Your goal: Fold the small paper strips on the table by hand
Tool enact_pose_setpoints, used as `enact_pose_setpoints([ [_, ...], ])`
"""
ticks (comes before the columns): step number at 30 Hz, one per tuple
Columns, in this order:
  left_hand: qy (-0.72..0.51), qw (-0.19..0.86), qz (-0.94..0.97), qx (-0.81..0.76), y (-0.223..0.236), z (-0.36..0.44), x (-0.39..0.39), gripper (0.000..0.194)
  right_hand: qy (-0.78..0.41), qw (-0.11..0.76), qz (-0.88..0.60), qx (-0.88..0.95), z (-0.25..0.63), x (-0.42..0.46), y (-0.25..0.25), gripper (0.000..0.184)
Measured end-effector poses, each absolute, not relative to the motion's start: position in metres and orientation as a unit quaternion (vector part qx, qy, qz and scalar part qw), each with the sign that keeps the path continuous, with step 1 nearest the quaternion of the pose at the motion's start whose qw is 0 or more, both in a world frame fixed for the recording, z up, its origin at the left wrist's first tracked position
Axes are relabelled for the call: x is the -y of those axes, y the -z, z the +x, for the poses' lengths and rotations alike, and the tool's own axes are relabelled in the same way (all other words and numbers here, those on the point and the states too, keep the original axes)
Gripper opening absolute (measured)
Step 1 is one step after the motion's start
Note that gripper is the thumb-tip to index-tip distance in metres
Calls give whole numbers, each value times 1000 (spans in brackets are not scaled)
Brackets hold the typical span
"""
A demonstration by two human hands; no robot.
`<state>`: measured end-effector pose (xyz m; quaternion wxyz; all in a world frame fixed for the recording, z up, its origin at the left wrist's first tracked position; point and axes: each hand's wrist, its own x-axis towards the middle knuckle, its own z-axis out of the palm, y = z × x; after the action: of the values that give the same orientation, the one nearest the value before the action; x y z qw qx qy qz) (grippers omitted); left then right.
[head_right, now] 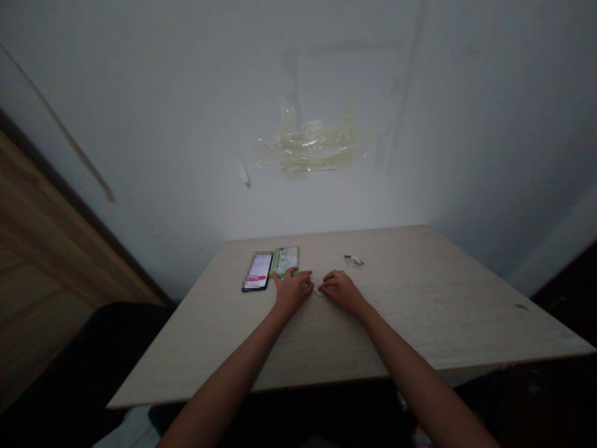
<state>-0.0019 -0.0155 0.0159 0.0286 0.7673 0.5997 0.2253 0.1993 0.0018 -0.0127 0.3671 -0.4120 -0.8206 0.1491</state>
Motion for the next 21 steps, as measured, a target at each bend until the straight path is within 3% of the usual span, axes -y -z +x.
enact_pose_setpoints([
  [21,-183,37,779,-598,-18,-3,20,22,-150,372,-413,818,200,-5,16,11],
])
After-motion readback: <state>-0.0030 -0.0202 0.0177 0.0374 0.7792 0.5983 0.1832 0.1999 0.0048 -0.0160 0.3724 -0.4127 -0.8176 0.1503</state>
